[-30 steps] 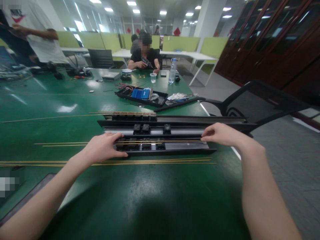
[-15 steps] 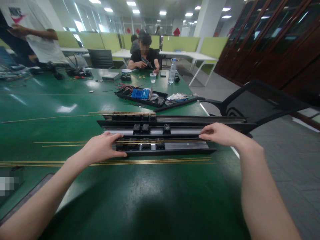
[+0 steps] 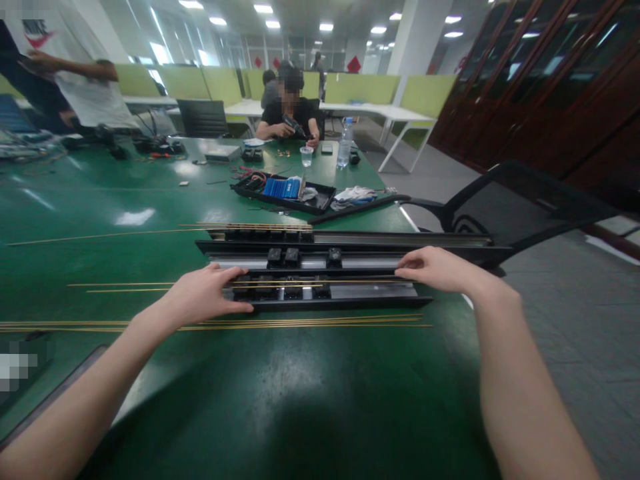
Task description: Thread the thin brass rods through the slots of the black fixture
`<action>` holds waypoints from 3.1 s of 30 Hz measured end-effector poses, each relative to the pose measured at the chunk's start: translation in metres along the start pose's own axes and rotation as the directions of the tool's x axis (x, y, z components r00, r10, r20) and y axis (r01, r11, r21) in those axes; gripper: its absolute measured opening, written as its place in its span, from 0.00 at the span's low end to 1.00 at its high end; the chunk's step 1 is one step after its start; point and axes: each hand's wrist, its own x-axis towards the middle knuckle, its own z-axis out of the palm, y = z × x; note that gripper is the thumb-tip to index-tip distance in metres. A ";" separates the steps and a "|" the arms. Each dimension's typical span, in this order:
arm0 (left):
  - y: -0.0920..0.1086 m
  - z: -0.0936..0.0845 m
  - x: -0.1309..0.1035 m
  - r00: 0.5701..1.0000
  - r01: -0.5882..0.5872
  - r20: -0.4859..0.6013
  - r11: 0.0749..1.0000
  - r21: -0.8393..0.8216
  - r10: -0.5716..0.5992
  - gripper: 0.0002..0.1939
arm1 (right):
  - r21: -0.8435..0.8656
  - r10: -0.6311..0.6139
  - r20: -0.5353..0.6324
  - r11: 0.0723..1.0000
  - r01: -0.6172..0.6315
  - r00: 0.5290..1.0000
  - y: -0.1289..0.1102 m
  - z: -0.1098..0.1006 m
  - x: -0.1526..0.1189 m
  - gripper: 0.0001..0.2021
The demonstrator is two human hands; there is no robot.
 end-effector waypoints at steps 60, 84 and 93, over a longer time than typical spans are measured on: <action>-0.007 0.001 0.001 0.998 0.052 0.024 0.998 -0.030 -0.051 0.49 | -0.053 -0.601 -0.319 0.784 0.619 0.733 -0.088 0.062 0.017 0.09; -0.010 0.004 0.003 0.998 0.052 0.021 0.999 -0.004 -0.052 0.51 | -0.044 -0.588 -0.354 0.788 0.614 0.728 -0.081 0.068 0.024 0.05; -0.010 0.004 0.002 0.998 0.052 0.019 0.999 -0.004 -0.052 0.51 | -0.036 -0.572 -0.323 0.803 0.595 0.754 -0.077 0.064 0.024 0.06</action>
